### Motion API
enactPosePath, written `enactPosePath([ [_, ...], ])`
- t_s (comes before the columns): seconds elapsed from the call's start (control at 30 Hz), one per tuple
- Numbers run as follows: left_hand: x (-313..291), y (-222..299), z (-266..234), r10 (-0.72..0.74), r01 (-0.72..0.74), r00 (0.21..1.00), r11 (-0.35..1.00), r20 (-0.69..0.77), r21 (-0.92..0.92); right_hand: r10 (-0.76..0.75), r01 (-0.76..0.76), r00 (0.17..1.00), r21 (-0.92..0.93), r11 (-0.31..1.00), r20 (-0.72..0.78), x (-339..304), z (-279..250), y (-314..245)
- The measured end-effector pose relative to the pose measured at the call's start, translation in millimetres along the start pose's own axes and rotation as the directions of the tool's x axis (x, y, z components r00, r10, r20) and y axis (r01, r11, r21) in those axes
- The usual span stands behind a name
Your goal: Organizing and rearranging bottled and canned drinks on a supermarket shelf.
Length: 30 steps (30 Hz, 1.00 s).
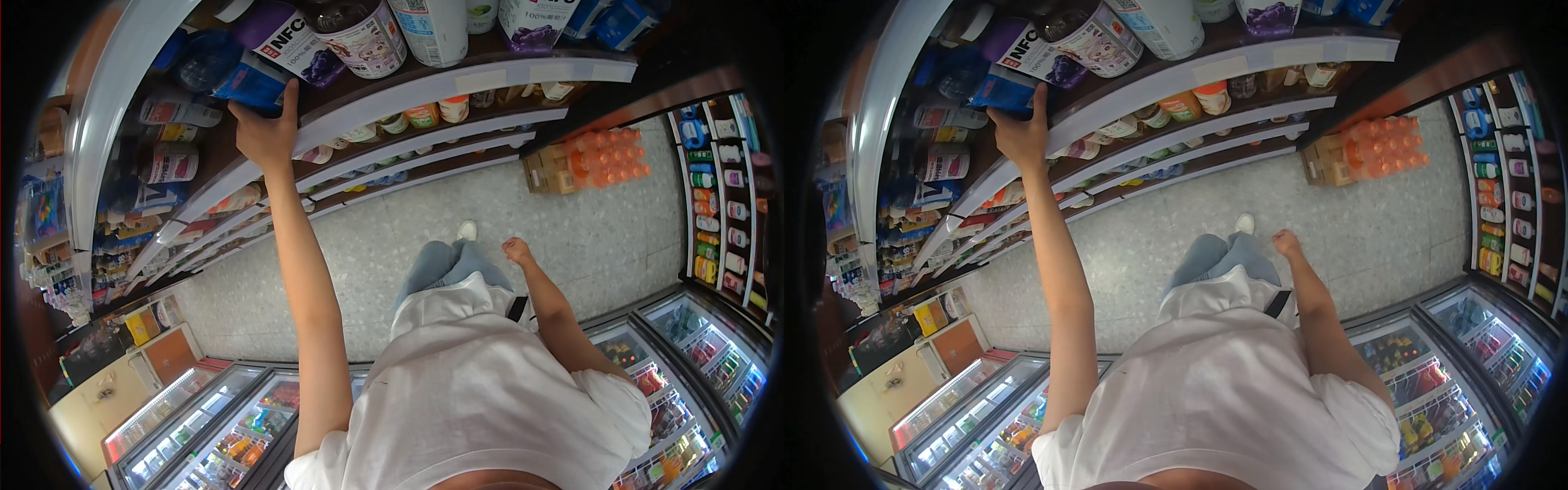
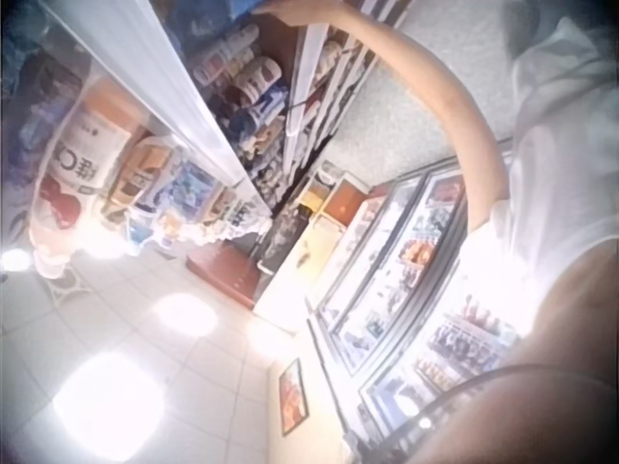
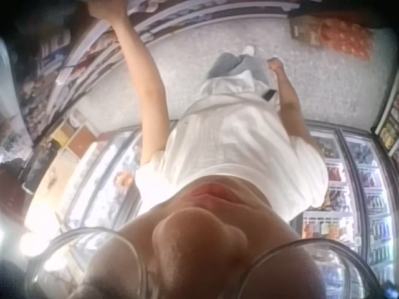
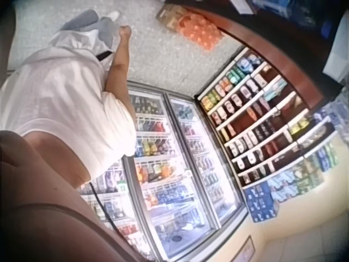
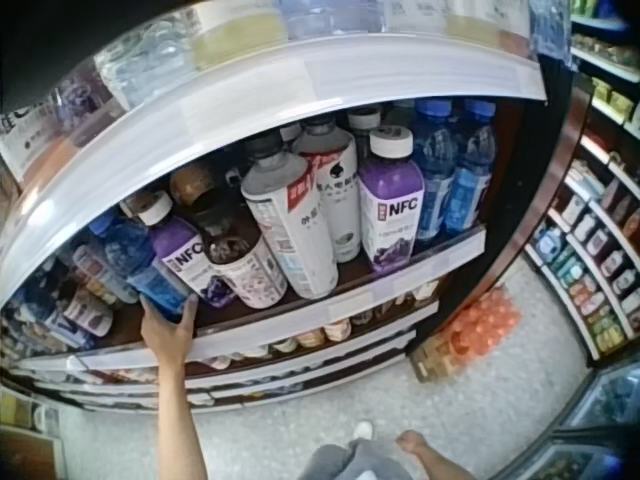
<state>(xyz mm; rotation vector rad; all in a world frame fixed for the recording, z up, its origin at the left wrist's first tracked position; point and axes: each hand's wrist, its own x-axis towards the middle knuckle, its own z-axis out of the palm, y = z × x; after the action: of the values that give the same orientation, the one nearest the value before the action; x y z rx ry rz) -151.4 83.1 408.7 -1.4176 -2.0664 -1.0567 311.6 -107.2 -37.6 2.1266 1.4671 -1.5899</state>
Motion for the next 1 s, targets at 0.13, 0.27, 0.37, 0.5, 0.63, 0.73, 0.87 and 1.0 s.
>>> enactPosePath([
  [0.13, -3.1, -11.7, -6.4, -0.003, 0.003, 1.0, 0.999, -0.01, 0.05, 0.042, -0.045, 0.996, 0.04, 0.998, 0.074, -19.1, 1.3, -36.0],
  [0.27, -2.5, -7.7, -2.7, 0.007, -0.005, 1.0, 0.998, -0.026, 0.063, 0.012, -0.013, 0.997, 0.013, 1.0, 0.071, -16.4, -7.5, -36.1],
  [0.37, -3.2, -6.1, -4.5, 0.006, -0.005, 1.0, 0.998, -0.029, 0.058, -0.003, 0.004, 0.999, -0.028, 1.0, 0.053, -11.4, -11.1, -31.5],
  [0.5, -4.3, -3.9, -6.4, -0.013, 0.014, 1.0, 0.999, -0.025, 0.046, -0.011, 0.012, 0.999, -0.029, 1.0, 0.032, -7.5, -12.0, -30.5],
  [0.63, -3.1, -3.8, -5.2, 0.007, -0.006, 0.999, 1.0, -0.045, 0.025, -0.013, 0.014, 1.0, -0.045, 0.999, 0.017, -1.8, -6.8, -24.3],
  [0.73, -3.5, -2.9, -5.9, -0.051, 0.051, 0.999, 0.999, -0.013, 0.015, -0.029, 0.029, 0.999, 0.017, 0.999, 0.039, -1.4, -5.1, -22.9],
  [0.87, -3.0, -1.6, -7.0, -0.052, 0.052, 0.999, 0.999, -0.013, 0.002, -0.061, 0.061, 0.998, 0.064, 0.996, 0.001, -5.4, -7.5, -26.7],
  [1.0, -3.4, -0.3, -5.4, -0.039, 0.042, 0.998, 0.997, -0.04, 0.072, -0.083, 0.085, 0.996, 0.056, 0.995, -0.039, -7.0, -14.2, -14.3],
])
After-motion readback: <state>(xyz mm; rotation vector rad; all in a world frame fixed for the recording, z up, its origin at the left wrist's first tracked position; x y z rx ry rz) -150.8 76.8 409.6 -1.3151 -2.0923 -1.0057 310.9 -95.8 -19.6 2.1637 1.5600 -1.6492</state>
